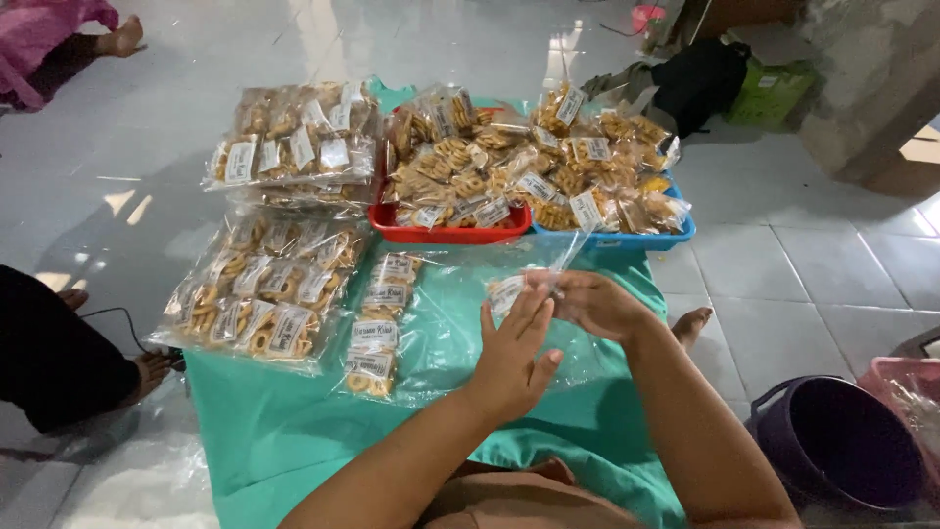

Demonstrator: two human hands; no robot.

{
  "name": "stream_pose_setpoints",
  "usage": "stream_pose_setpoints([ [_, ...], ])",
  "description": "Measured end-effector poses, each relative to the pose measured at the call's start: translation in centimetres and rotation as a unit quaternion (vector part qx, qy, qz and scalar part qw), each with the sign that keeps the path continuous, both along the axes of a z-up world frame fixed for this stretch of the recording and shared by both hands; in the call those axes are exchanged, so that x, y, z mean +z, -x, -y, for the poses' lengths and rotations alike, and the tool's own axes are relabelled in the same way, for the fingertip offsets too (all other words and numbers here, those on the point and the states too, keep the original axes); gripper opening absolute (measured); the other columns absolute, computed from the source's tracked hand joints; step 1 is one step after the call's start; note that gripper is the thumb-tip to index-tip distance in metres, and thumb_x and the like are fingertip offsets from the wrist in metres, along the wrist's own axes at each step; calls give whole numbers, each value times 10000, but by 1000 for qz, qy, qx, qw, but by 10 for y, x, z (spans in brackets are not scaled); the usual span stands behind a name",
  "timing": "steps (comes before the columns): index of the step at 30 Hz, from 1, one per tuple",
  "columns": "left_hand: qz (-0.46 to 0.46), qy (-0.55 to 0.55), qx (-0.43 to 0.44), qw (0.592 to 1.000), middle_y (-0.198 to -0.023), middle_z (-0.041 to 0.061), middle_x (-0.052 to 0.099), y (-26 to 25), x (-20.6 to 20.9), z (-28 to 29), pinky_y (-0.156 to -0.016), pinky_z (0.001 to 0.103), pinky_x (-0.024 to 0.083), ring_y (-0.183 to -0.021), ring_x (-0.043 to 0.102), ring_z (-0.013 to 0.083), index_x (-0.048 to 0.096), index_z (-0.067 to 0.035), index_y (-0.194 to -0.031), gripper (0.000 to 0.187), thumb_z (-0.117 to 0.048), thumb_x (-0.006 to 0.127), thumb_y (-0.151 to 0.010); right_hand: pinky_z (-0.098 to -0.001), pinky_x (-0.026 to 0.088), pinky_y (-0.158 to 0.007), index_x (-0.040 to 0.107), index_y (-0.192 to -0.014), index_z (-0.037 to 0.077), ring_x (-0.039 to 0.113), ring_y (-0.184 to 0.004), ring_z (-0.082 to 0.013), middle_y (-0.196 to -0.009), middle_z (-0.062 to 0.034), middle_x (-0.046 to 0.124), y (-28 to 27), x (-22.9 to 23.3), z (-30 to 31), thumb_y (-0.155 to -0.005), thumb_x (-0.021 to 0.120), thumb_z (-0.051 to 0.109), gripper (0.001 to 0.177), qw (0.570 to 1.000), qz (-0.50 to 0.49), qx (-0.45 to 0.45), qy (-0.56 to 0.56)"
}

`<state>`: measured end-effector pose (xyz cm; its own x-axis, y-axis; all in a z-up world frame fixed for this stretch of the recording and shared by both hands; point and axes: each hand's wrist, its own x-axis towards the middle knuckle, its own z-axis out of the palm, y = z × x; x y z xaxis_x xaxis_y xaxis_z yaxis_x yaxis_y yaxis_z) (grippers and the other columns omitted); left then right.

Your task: Manually packing small individually wrapped snack packets into a larger clear plastic bag while sitting on the floor.

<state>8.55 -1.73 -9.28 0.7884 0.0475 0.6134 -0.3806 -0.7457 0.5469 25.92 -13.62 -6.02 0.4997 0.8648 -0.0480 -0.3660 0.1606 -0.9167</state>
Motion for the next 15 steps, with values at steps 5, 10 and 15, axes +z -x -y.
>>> stream_pose_setpoints([
  [5, 15, 14, -11, 1000, -1677, 214, 233, 3, 4, 3, -1109, 779, -47, -1546, 184, 416, 316, 4, -1581, 653, -436, 337, -1098, -512, 442, -1134, 471, -1505, -2, 523, -1372, -330, -1494, -199, 528, -18, -47, -33, -998, 487, 51, 510, 989, 41, 139, 25],
  [10, -8, 18, -36, 999, -1663, 229, 257, 7, 3, 5, -1144, 742, 3, -1534, 230, 421, 319, 33, -1567, 699, -464, 358, -1077, -454, 294, -1266, 410, -1579, 13, 320, -1537, -336, -1662, -189, 344, -3, -118, -82, -1120, 448, 356, 575, 855, -135, 291, -408],
  [15, -1, 41, -68, 997, -1674, 251, 206, 9, 3, 10, -1132, 775, 43, -1537, 189, 465, 258, 29, -1595, 696, -432, 366, -1085, -722, -24, -1213, 263, -1614, 46, 5, -1567, -478, -1694, -301, -30, -66, -216, -156, -1003, 510, 639, 886, 778, 69, 314, -539],
])
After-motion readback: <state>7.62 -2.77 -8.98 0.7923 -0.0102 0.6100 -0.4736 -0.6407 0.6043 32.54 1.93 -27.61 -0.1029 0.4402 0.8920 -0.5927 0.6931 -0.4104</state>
